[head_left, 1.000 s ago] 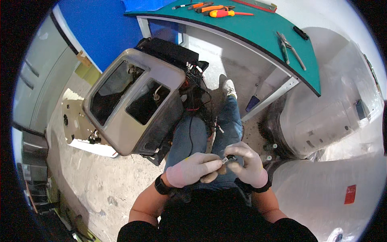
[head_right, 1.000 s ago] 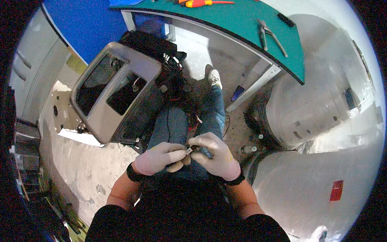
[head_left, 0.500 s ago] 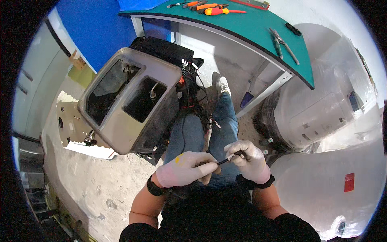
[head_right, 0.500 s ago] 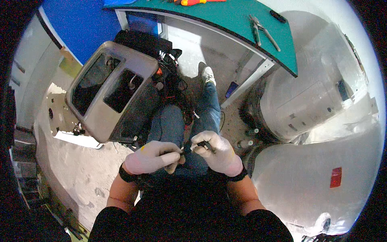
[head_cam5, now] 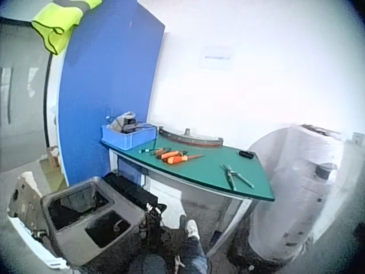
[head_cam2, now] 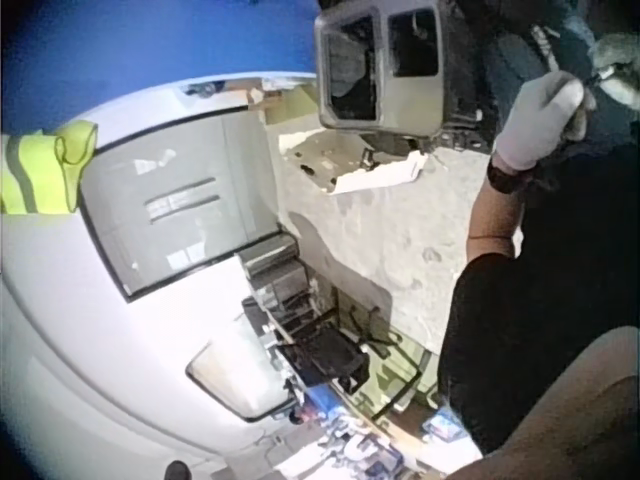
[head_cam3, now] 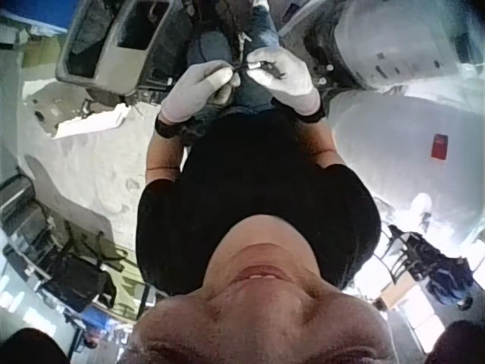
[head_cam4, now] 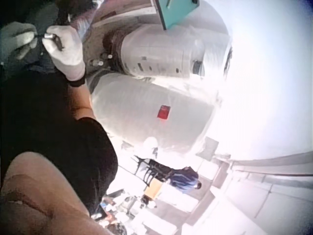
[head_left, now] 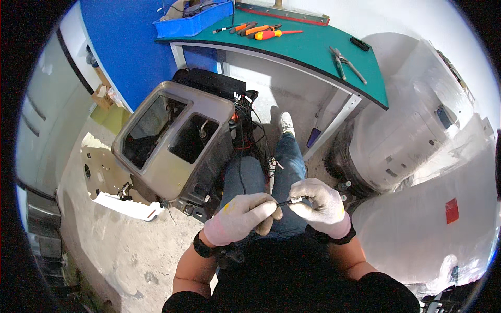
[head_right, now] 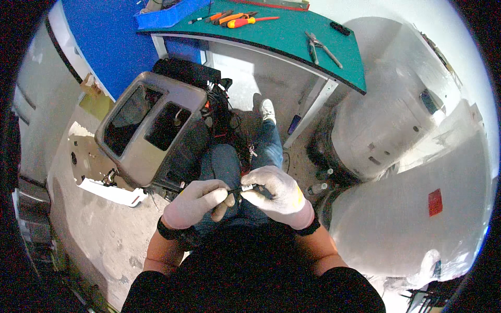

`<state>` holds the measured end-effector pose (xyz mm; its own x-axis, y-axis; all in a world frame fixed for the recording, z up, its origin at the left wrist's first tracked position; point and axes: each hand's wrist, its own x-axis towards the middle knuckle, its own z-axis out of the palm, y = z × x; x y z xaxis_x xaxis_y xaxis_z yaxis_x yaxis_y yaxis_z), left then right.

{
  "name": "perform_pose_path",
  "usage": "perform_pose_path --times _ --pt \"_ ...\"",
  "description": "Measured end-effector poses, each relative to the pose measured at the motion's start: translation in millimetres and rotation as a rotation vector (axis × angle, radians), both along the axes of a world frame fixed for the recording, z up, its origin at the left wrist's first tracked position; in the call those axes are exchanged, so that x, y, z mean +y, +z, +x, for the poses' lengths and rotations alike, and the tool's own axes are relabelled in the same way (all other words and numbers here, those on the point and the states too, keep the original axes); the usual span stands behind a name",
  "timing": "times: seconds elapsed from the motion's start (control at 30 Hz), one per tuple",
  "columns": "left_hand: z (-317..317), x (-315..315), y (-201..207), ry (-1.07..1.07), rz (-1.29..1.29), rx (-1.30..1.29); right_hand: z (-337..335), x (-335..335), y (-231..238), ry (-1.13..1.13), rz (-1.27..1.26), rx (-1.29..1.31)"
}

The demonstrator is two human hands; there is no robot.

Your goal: Assembling and wiring an electromechanical unit on a workshop bench.

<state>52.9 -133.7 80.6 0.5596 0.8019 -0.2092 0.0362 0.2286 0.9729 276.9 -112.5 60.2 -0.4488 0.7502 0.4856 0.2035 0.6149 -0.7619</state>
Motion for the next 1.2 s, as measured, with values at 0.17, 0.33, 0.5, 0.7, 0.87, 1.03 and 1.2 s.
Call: perform_pose_path --times 0.17,0.33,0.5,0.7,0.87,1.03,1.2 --pt "-3.4 -3.0 13.1 0.024 0.073 0.077 -3.4 2.9 14.8 0.029 0.153 -0.083" --pt "0.7 4.1 16.2 0.093 0.013 0.112 -3.0 16.5 15.5 0.021 0.290 -0.272" --pt "4.1 19.9 15.1 0.070 0.078 0.145 -1.2 24.6 22.9 0.021 0.180 -0.319" --pt "10.4 31.5 4.5 0.112 0.212 0.210 0.4 35.7 20.9 0.026 0.093 -0.332" --pt "17.5 41.8 5.1 0.154 0.361 0.295 0.7 46.6 25.0 -0.040 0.098 -0.339" --pt "20.1 54.1 -0.7 0.120 0.426 0.358 4.6 55.7 23.1 -0.036 0.079 -0.340" --pt "24.6 63.6 -4.9 0.120 0.502 0.357 11.0 63.1 17.4 0.000 0.047 -0.314"
